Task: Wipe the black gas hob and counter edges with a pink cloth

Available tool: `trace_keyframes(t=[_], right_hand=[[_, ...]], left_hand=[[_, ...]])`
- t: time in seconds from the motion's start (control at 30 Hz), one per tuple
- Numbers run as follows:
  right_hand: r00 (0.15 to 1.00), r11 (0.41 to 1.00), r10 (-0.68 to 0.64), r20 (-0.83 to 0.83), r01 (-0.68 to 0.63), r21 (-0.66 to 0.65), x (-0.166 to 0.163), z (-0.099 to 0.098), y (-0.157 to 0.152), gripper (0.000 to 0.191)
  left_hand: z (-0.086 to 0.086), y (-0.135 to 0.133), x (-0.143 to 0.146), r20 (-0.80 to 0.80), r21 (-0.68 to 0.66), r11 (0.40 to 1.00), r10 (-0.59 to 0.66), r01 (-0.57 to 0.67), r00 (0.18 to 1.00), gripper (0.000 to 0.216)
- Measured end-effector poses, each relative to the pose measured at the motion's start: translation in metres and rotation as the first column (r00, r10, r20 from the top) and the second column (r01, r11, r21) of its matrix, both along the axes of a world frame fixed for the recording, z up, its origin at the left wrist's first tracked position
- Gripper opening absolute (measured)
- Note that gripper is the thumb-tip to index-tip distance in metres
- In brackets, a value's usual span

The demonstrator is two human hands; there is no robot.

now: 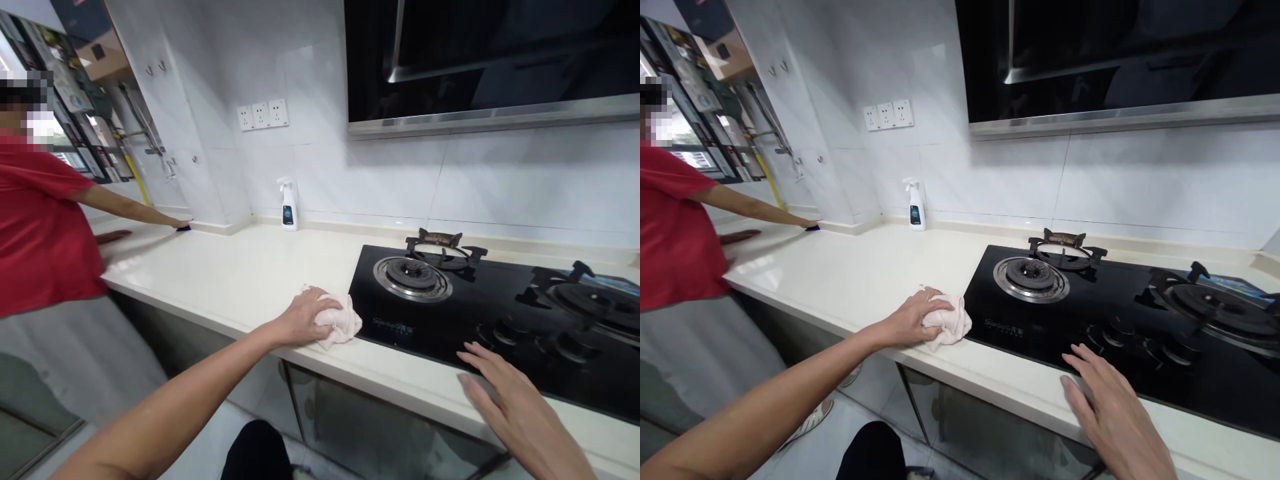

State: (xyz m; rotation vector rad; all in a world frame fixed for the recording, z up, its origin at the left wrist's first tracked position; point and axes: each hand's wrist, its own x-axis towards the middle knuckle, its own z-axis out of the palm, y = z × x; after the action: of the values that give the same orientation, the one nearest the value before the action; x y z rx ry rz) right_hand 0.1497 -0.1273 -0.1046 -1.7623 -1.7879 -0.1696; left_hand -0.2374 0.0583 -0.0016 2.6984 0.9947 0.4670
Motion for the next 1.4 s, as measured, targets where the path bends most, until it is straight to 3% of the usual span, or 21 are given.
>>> trace_keyframes(t=[0.1, 0.17, 0.3, 0.43, 0.57, 0.7, 0.87, 0.97, 1.07, 1.13, 1.2, 1.3, 1.4], right_hand=[[1.0, 1.0, -0.004, -0.014, 0.004, 0.009, 0.001, -0.001, 0.002, 0.051], [1.0, 1.0, 0.002, -0.016, -0.002, 0.015, 0.0, -0.001, 0.003, 0.051], [1.0, 1.0, 0.015, -0.013, -0.014, 0.003, 0.0, 0.001, 0.004, 0.05], [1.0, 1.0, 0.007, -0.009, -0.007, 0.006, -0.001, 0.002, 0.004, 0.051], [1.0, 1.0, 0.0, -0.005, 0.0, 0.01, 0.001, 0.0, 0.006, 0.051], [1.0, 1.0, 0.011, -0.014, -0.011, -0.008, 0.003, -0.002, 0.007, 0.051], [1.0, 1.0, -0.001, -0.014, 0.001, -0.005, 0.003, -0.003, 0.006, 0.052], [1.0, 1.0, -0.011, 0.004, 0.011, 0.011, 0.002, -0.005, 0.005, 0.052], [1.0, 0.999, -0.008, 0.026, 0.007, 0.042, 0.001, -0.007, 0.006, 0.052], [0.999, 0.998, -0.012, 0.041, 0.01, 0.063, 0.001, -0.009, 0.006, 0.053], [0.998, 0.997, -0.022, 0.057, 0.017, 0.074, 0.001, -0.011, 0.006, 0.053], [0.995, 0.997, -0.022, 0.097, 0.015, 0.078, 0.002, -0.012, 0.005, 0.054], [0.986, 0.996, 0.002, 0.164, -0.016, 0.084, 0.002, -0.009, 0.003, 0.052]], left_hand=[[0.002, 0.003, -0.006, 0.123, -0.027, 0.999, 0.023, -0.02, 0.992, 0.066], [0.003, 0.003, -0.008, 0.238, -0.055, 0.993, 0.116, -0.106, 0.964, 0.071], [0.014, 0.008, -0.01, 0.396, -0.32, 0.916, 0.362, -0.243, 0.844, 0.064], [0.032, 0.017, -0.007, 0.467, -0.493, 0.834, 0.494, -0.248, 0.734, 0.058], [0.037, 0.025, 0.004, 0.451, -0.56, 0.81, 0.476, -0.176, 0.754, 0.058], [0.03, 0.036, 0.01, 0.286, -0.505, 0.815, 0.468, -0.284, 0.836, 0.066], [0.03, 0.05, 0.0, 0.259, -0.282, 0.852, 0.511, -0.442, 0.82, 0.047], [0.036, 0.045, -0.007, 0.293, -0.149, 0.892, 0.452, -0.426, 0.843, 0.046], [0.034, 0.028, -0.008, 0.193, -0.063, 0.952, 0.305, -0.298, 0.933, 0.05], [0.027, 0.017, -0.005, 0.015, -0.076, 0.976, 0.208, -0.206, 0.978, 0.054], [0.018, 0.009, 0.001, -0.135, -0.127, 0.972, 0.179, -0.196, 0.975, 0.062], [0.009, 0.011, 0.008, -0.218, -0.187, 0.949, 0.21, -0.252, 0.953, 0.083], [0.004, 0.03, 0.013, -0.218, -0.18, 0.951, 0.21, -0.251, 0.953, 0.072]])
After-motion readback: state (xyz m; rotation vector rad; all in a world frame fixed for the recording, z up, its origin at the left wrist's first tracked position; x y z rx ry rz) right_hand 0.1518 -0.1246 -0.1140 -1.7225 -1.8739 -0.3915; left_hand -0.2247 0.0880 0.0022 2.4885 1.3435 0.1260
